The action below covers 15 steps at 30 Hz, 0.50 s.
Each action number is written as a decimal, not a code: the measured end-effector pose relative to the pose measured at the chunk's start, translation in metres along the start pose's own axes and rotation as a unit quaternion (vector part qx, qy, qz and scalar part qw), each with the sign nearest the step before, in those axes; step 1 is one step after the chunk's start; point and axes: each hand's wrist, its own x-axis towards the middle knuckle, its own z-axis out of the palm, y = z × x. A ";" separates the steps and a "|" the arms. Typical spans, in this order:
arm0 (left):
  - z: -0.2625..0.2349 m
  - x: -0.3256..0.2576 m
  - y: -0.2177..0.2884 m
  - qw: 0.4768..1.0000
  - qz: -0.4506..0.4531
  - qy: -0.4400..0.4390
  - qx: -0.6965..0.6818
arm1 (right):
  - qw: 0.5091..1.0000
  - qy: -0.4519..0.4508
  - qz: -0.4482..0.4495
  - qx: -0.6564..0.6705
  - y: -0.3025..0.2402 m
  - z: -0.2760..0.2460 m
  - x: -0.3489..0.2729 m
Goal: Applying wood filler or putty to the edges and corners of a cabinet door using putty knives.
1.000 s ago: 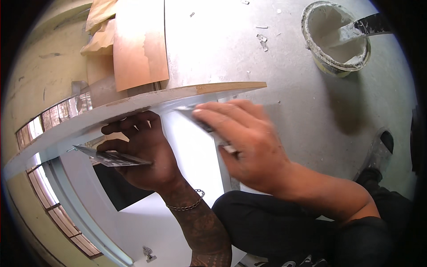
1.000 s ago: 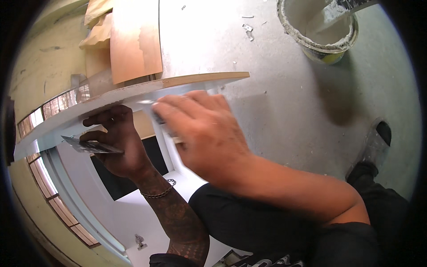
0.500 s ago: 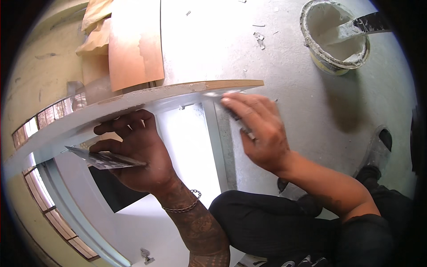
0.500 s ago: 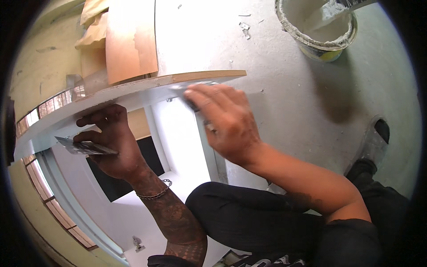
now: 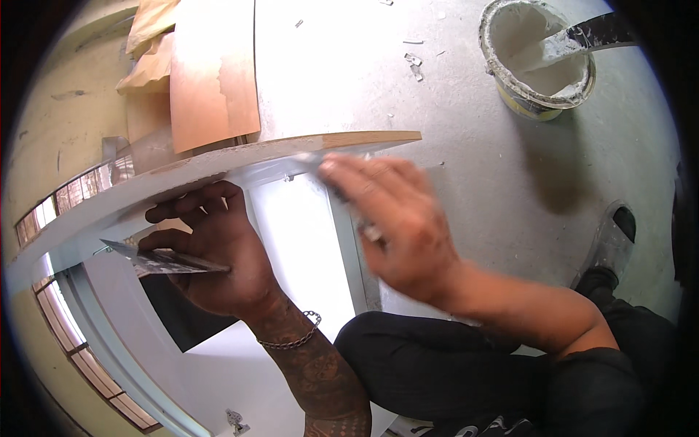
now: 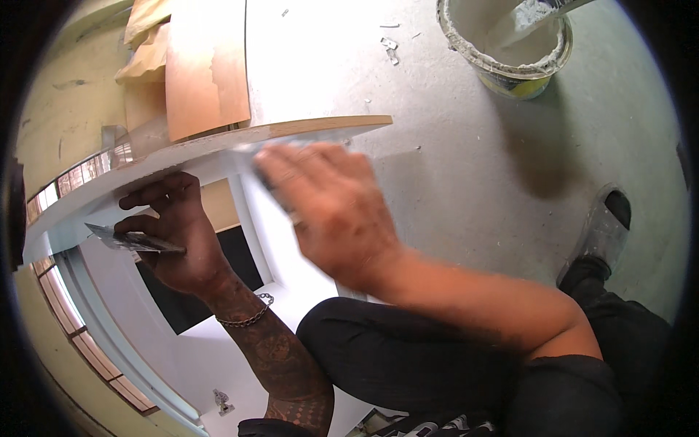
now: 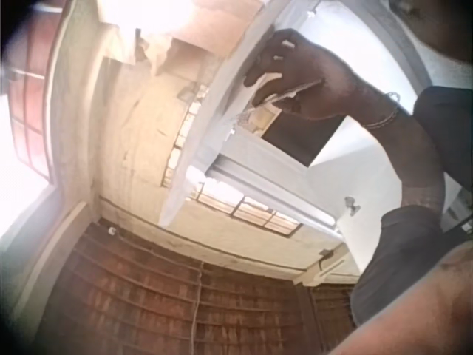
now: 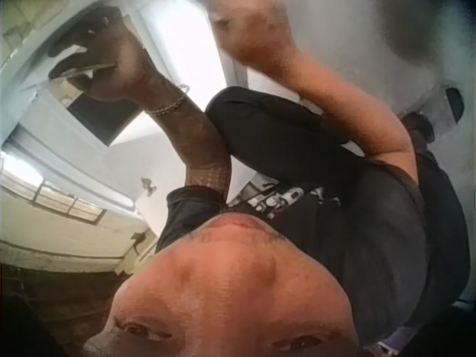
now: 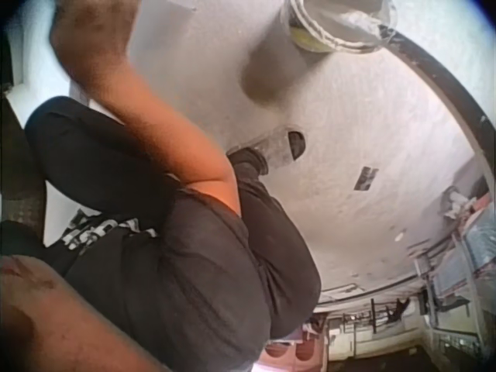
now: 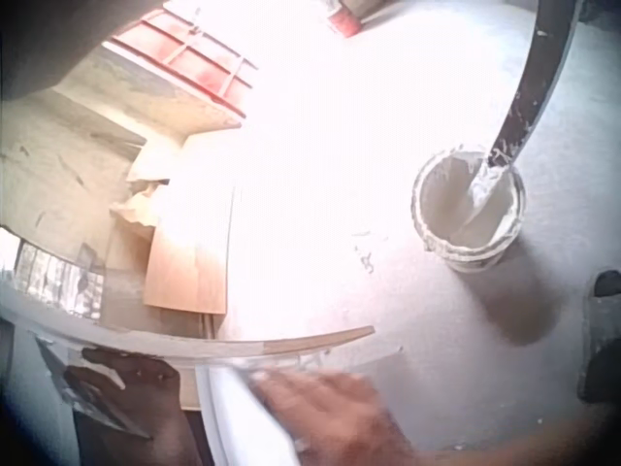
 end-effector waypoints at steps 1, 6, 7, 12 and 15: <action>-0.001 0.000 -0.002 1.000 -0.004 -0.003 0.001 | 0.999 0.030 -0.015 -0.041 0.015 0.003 -0.004; -0.002 -0.001 -0.001 1.000 -0.010 -0.011 -0.019 | 0.995 0.070 -0.039 -0.063 0.037 0.029 -0.006; -0.004 0.000 0.000 1.000 -0.009 -0.017 -0.012 | 0.996 0.063 -0.036 -0.055 0.032 0.034 -0.007; -0.002 0.000 0.000 1.000 0.005 -0.005 -0.015 | 0.993 0.063 -0.051 -0.086 0.057 0.014 -0.022; -0.001 -0.001 0.000 1.000 -0.013 -0.003 -0.021 | 0.990 0.063 0.107 -0.064 0.063 0.010 -0.018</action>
